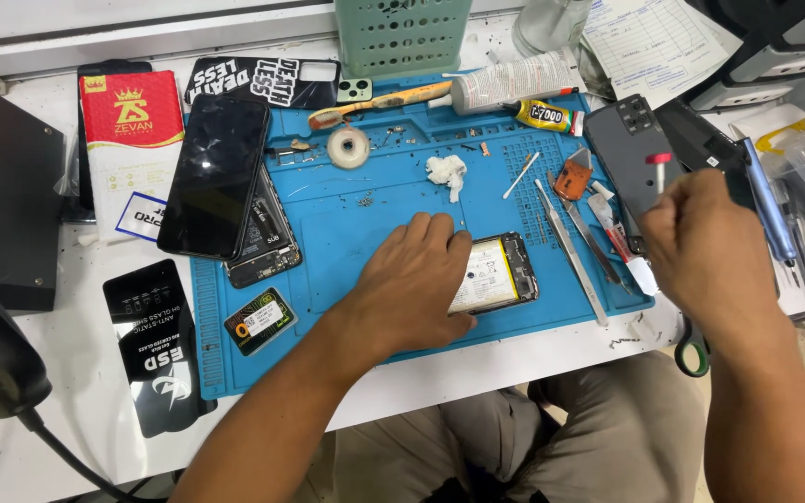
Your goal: Disassembling a mobile phone and testing components at a repair bench
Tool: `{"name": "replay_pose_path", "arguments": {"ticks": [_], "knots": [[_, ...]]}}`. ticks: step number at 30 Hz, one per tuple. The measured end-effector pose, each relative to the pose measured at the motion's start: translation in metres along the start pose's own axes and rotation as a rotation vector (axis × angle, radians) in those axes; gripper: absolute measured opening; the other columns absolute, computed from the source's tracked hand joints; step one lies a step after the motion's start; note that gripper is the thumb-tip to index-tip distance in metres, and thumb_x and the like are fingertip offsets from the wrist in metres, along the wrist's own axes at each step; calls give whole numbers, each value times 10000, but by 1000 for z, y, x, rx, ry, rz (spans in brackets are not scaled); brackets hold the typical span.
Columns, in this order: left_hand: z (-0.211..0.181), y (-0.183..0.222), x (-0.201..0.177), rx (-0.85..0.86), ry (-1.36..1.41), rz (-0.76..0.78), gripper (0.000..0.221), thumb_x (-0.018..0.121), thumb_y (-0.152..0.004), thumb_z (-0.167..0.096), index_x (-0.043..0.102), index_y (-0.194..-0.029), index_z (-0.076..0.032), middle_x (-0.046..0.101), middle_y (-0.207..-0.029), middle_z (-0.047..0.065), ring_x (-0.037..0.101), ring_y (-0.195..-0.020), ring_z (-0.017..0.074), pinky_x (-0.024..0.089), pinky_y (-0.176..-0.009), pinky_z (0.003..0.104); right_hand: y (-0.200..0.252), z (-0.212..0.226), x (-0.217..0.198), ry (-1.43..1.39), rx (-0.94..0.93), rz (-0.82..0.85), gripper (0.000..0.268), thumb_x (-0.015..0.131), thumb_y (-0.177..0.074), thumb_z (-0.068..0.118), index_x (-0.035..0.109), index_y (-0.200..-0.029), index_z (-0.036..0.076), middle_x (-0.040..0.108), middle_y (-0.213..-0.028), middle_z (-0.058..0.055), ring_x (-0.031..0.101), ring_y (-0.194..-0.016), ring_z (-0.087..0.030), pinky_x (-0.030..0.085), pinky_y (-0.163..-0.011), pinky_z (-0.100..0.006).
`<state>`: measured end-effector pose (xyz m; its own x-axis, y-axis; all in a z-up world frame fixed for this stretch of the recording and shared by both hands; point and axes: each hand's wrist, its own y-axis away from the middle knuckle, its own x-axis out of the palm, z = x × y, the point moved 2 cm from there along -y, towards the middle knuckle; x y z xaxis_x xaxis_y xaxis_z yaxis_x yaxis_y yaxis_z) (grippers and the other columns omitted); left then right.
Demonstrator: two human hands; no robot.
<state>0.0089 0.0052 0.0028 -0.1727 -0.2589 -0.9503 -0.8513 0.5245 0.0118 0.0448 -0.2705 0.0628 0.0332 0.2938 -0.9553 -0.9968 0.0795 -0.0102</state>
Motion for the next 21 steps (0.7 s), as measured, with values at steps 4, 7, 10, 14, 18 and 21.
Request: {"name": "replay_pose_path", "arguments": {"ticks": [4,7,10,14,18,21], "knots": [[2,0,0,-1,6,-12,768,905,-654,-542,580,-1165,-71,533,-1091,98,487,-1012,296,478,-829,442,1,-3,8,-665,-167,26,76,425,-1173,48,426,-1190,-26,633,-811,-132,491,-527,-185,404,-504,-303],[1,-2,0,12,41,-66,834,907,-656,-641,584,-1173,-72,528,-1092,105,496,-1012,297,481,-833,448,4,-3,24,-1172,-248,160,475,580,-1026,36,332,-1427,91,629,-816,-180,591,-516,-249,500,-505,-316],[-3,-5,1,36,80,-119,967,897,-674,-632,513,-1370,-81,545,-1178,104,511,-1059,300,475,-852,452,7,6,34,-1325,-288,178,759,589,-1001,-50,240,-1634,183,638,-856,-149,675,-761,-237,609,-649,-345],[-11,-7,3,130,101,-198,820,888,-721,-516,553,-1369,-140,560,-1218,110,523,-1073,313,469,-852,460,14,22,44,-1234,-394,55,722,578,-1006,-65,231,-1622,80,598,-1108,-211,707,-986,-358,658,-972,-540],[-15,-7,3,163,106,-203,618,844,-774,-430,602,-1287,-185,537,-1273,137,513,-1119,338,456,-878,476,25,28,56,-1077,-502,-172,611,589,-1040,-117,287,-1559,-6,618,-1181,-299,736,-1033,-407,651,-990,-479],[-14,-10,5,171,103,-197,643,826,-776,-447,616,-1325,-186,539,-1289,146,511,-1131,349,445,-903,492,26,26,62,-1015,-544,-196,647,584,-1055,-142,261,-1587,36,621,-1204,-304,747,-1050,-386,653,-971,-436]]}}
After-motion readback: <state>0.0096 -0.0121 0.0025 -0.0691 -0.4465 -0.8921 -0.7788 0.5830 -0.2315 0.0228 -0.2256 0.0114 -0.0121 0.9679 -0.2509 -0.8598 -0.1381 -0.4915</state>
